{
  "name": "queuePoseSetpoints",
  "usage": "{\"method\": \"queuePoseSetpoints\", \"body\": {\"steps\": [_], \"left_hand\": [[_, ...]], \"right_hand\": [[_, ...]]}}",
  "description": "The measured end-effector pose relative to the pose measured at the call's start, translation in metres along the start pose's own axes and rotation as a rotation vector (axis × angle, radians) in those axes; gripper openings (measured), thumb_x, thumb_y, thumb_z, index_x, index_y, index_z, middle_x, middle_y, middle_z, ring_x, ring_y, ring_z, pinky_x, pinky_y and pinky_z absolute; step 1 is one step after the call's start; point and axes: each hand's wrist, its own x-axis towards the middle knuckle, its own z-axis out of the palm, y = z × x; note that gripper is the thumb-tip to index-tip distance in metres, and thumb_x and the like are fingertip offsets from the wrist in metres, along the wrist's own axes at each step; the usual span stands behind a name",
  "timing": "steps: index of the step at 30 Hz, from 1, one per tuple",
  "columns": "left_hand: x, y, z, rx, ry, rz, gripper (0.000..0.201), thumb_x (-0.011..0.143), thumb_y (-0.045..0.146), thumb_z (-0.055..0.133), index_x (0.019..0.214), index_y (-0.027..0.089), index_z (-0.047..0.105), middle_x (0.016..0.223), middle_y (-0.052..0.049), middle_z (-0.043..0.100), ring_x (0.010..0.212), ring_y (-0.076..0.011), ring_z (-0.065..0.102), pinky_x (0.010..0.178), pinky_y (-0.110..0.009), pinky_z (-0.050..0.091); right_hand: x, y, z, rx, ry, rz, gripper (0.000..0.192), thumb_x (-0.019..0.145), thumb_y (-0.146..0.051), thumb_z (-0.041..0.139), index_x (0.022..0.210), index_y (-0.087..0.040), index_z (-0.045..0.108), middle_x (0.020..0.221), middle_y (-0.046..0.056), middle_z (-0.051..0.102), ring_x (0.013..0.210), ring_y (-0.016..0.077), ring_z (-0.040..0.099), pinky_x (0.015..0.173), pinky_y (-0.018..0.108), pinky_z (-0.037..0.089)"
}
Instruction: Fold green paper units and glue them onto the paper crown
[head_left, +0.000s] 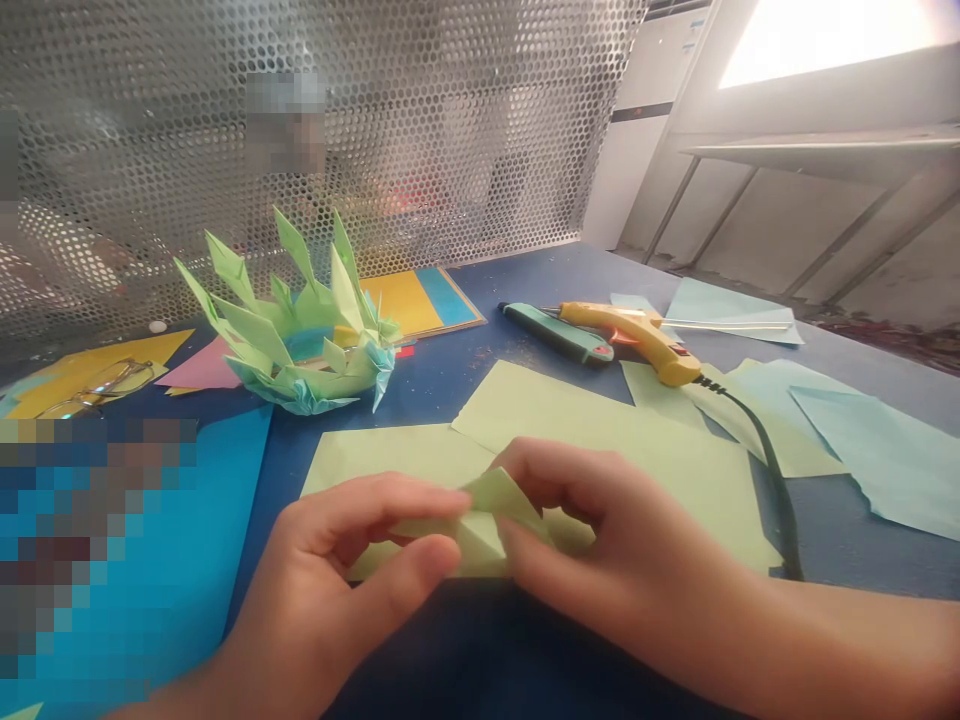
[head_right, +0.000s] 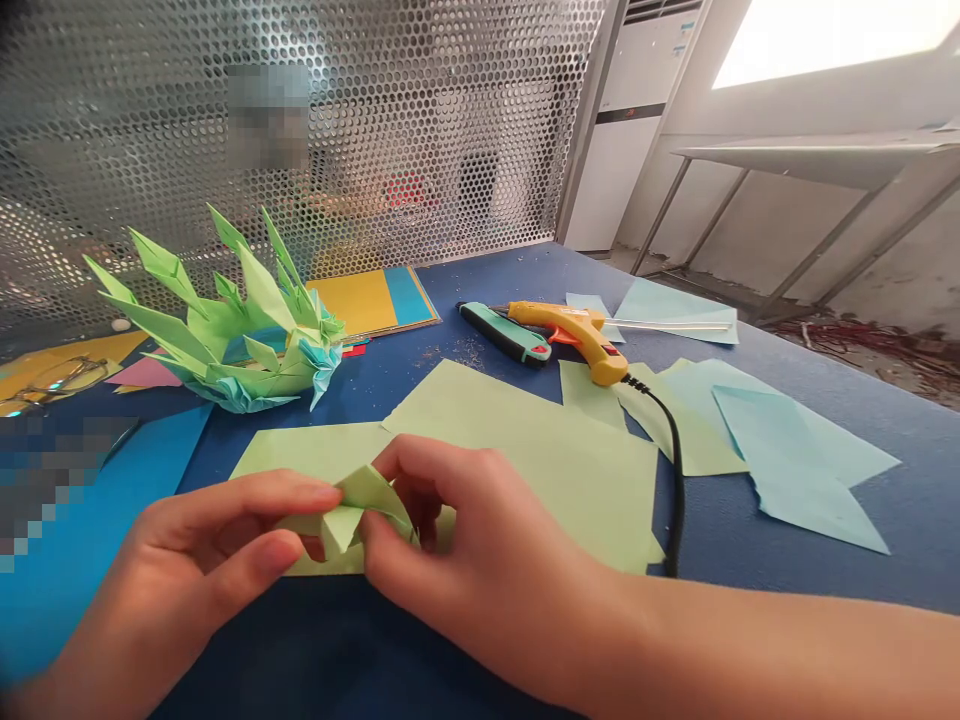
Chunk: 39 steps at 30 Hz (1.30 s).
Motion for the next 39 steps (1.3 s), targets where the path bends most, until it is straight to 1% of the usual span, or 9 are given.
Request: {"method": "queuePoseSetpoints", "body": {"steps": [4, 7, 11, 13, 16, 20, 27, 33, 39], "left_hand": [[0.002, -0.001, -0.003, -0.002, -0.074, -0.040, 0.010, 0.067, 0.021, 0.083, 0.059, 0.026, 0.079, 0.068, 0.003, 0.079, 0.068, -0.0148, 0.072, 0.067, -0.017, 0.056], [0.003, -0.001, -0.003, 0.009, -0.108, -0.071, 0.012, 0.066, 0.021, 0.084, 0.059, 0.023, 0.075, 0.067, 0.002, 0.077, 0.067, -0.0154, 0.071, 0.066, -0.020, 0.055], [0.002, 0.000, 0.001, -0.046, -0.040, -0.131, 0.021, 0.065, 0.018, 0.084, 0.070, 0.025, 0.064, 0.064, 0.008, 0.074, 0.060, -0.0111, 0.068, 0.054, -0.014, 0.051], [0.003, 0.001, 0.002, -0.123, -0.033, -0.163, 0.029, 0.065, 0.017, 0.085, 0.078, 0.026, 0.061, 0.064, 0.010, 0.073, 0.060, -0.0094, 0.069, 0.055, -0.012, 0.051], [0.006, -0.001, 0.000, -0.153, -0.019, -0.184, 0.028, 0.065, 0.017, 0.087, 0.085, 0.025, 0.069, 0.067, 0.009, 0.075, 0.065, -0.0092, 0.070, 0.061, -0.012, 0.054], [0.013, -0.007, -0.006, -0.142, -0.066, -0.202, 0.017, 0.063, 0.020, 0.090, 0.072, 0.021, 0.077, 0.070, 0.004, 0.079, 0.068, -0.0118, 0.071, 0.063, -0.013, 0.056], [0.016, -0.007, -0.005, -0.110, -0.113, -0.190, 0.013, 0.063, 0.022, 0.089, 0.061, 0.019, 0.076, 0.063, 0.002, 0.075, 0.063, -0.0119, 0.066, 0.059, -0.015, 0.054], [0.014, -0.009, -0.005, -0.030, -0.107, -0.181, 0.019, 0.064, 0.024, 0.089, 0.055, 0.019, 0.072, 0.057, 0.004, 0.069, 0.057, -0.0092, 0.058, 0.054, -0.013, 0.048], [0.015, -0.010, -0.005, -0.143, -0.145, -0.202, 0.016, 0.064, 0.021, 0.090, 0.057, 0.020, 0.075, 0.057, 0.006, 0.071, 0.056, -0.0076, 0.062, 0.055, -0.010, 0.050]], "right_hand": [[-0.003, 0.002, 0.002, -0.091, -0.035, -0.068, 0.013, 0.073, -0.011, 0.058, 0.066, -0.021, 0.054, 0.055, -0.008, 0.051, 0.050, 0.0069, 0.042, 0.048, 0.017, 0.037], [-0.004, 0.002, 0.003, -0.097, -0.050, -0.086, 0.013, 0.074, -0.012, 0.059, 0.067, -0.022, 0.054, 0.056, -0.008, 0.052, 0.049, 0.0067, 0.042, 0.048, 0.016, 0.038], [-0.003, -0.002, 0.001, -0.111, -0.045, -0.102, 0.013, 0.079, -0.019, 0.059, 0.068, -0.022, 0.054, 0.057, -0.006, 0.056, 0.051, 0.0085, 0.046, 0.049, 0.018, 0.041], [-0.002, -0.001, 0.000, -0.128, -0.039, -0.100, 0.011, 0.081, -0.020, 0.058, 0.070, -0.022, 0.057, 0.059, -0.005, 0.059, 0.052, 0.0094, 0.049, 0.051, 0.019, 0.043], [-0.001, 0.002, -0.001, -0.132, -0.042, -0.084, 0.012, 0.087, -0.022, 0.059, 0.075, -0.022, 0.061, 0.063, -0.005, 0.063, 0.055, 0.0098, 0.053, 0.056, 0.019, 0.045], [0.000, 0.006, -0.002, -0.099, -0.063, -0.058, 0.013, 0.090, -0.026, 0.061, 0.079, -0.022, 0.066, 0.068, -0.004, 0.066, 0.060, 0.0107, 0.057, 0.060, 0.020, 0.045], [0.001, 0.003, -0.001, -0.089, -0.072, -0.041, 0.015, 0.086, -0.032, 0.069, 0.077, -0.020, 0.067, 0.067, -0.005, 0.067, 0.060, 0.0107, 0.056, 0.058, 0.020, 0.045], [-0.001, 0.005, 0.000, -0.111, -0.072, -0.013, 0.018, 0.088, -0.031, 0.065, 0.075, -0.019, 0.069, 0.064, -0.004, 0.067, 0.058, 0.0101, 0.055, 0.057, 0.018, 0.045], [0.002, 0.003, -0.001, -0.108, -0.053, -0.012, 0.021, 0.087, -0.025, 0.063, 0.066, -0.018, 0.066, 0.057, -0.005, 0.060, 0.054, 0.0089, 0.050, 0.051, 0.018, 0.040]]}}
